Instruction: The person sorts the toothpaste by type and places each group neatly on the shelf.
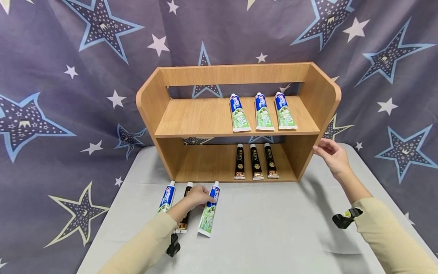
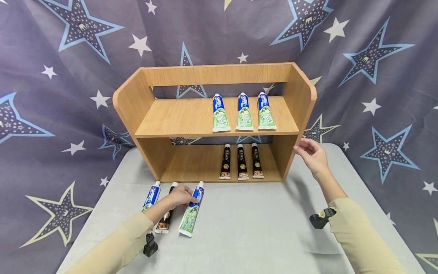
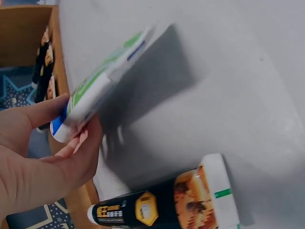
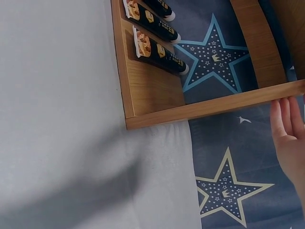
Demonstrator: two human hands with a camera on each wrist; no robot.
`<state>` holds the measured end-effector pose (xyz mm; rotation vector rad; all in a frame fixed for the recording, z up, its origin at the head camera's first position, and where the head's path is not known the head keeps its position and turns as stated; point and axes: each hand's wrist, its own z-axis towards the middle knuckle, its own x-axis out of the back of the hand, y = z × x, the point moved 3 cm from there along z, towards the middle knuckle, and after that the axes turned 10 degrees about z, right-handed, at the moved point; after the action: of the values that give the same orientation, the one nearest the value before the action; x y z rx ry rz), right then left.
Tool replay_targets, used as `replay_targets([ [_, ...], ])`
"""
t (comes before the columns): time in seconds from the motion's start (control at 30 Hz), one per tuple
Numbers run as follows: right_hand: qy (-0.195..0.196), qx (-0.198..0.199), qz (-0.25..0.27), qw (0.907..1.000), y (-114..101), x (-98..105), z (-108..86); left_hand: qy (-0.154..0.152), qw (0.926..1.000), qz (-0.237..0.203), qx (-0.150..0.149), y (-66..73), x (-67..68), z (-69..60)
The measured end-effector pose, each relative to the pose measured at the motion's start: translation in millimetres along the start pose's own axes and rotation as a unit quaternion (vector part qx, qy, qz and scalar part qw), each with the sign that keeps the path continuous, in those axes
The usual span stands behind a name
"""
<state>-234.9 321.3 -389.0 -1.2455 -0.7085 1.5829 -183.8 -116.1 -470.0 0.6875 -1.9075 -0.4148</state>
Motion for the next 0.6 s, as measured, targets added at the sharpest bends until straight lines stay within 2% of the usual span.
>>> replay_targets([
  [0.17,0.000,-0.006,0.017,0.9998,0.1,-0.3,-0.6,-0.006,0.9964,-0.083,0.013,4.6,8.2,0.9],
  [0.27,0.001,-0.008,0.021,0.9998,0.1,-0.3,-1.0,-0.012,0.9905,-0.135,0.021,7.6,13.5,1.3],
  [0.37,0.003,-0.010,0.025,0.9996,0.4,0.0,-1.3,-0.030,0.9825,-0.182,0.027,10.0,19.2,2.4],
  [0.47,0.007,-0.015,0.026,0.9995,0.8,0.0,-1.1,-0.053,0.9758,-0.210,0.034,13.1,27.1,3.5],
  [0.6,0.010,-0.020,0.029,0.9993,1.0,-0.8,-0.4,-0.074,0.9720,-0.220,0.040,17.6,38.5,3.0],
])
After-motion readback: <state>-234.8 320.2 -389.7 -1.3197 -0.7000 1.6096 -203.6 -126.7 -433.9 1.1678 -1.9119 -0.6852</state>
